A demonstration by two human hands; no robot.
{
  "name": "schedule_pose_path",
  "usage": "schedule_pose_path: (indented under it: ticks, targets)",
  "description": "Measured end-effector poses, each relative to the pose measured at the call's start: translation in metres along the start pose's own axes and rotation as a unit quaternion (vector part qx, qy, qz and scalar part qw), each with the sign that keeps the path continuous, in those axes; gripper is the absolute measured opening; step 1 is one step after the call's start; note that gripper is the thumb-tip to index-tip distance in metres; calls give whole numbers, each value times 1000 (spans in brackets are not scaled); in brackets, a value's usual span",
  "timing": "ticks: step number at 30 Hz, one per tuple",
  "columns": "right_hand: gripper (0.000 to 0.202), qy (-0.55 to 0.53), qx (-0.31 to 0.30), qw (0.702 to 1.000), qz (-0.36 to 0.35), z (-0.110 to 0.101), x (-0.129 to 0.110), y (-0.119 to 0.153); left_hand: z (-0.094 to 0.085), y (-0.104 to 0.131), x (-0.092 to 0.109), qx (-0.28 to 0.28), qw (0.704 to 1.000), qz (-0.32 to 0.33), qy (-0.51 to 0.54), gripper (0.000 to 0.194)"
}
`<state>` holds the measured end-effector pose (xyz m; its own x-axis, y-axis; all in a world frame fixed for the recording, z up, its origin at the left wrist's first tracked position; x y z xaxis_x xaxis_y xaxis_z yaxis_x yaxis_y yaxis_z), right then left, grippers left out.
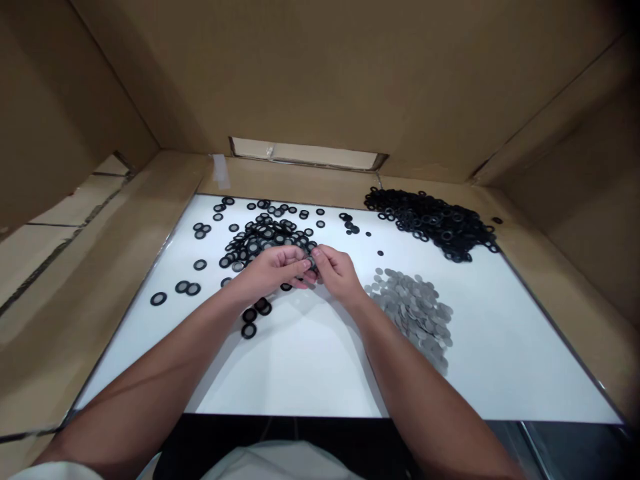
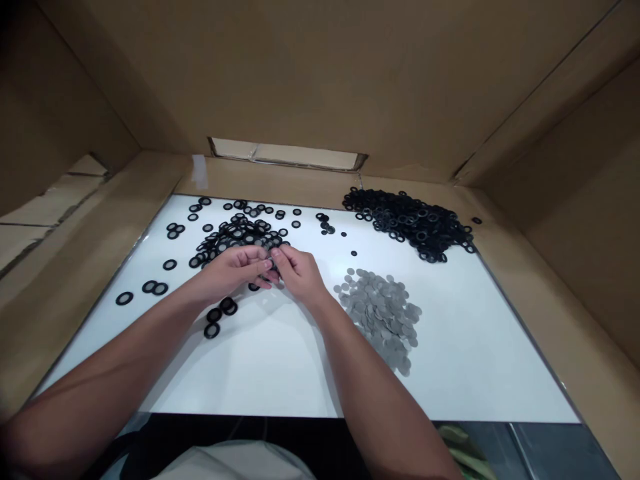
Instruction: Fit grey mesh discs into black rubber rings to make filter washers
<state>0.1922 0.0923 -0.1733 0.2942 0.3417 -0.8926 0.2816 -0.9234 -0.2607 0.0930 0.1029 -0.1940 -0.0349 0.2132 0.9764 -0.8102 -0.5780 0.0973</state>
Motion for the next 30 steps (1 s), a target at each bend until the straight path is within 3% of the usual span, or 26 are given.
schedule_pose_path:
  ticks: [3, 10, 18, 25, 30]
  targets:
    - [43, 10, -35, 999, 18, 4, 5, -2, -2, 2, -3, -21, 999, -40, -16, 23]
    - [44, 36, 47, 998, 26, -6, 0, 3, -3, -2, -8, 33, 998, -7, 60, 27]
    - [45, -13, -1, 999, 30, 2, 2, -1, -8, 1, -7, 3, 998, -60, 13, 30]
    - [42, 102, 8, 995, -18, 3, -16, 3, -9, 9, -4, -31, 995, -98, -8, 25]
    - [38, 129, 49, 990, -26, -2, -20, 4, -5, 4, -11, -18, 993, -80, 86, 24]
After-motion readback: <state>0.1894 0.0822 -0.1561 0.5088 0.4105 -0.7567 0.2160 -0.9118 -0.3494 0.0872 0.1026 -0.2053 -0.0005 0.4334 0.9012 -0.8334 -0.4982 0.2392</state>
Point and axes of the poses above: each hand's wrist, its own y-axis away from the middle knuckle, its own z-axis out of the palm, x = y × z, the point moved 10 cm from there along -y, towards the middle knuckle, and after that the axes turned 12 degrees about -x, right-handed, at the moved point
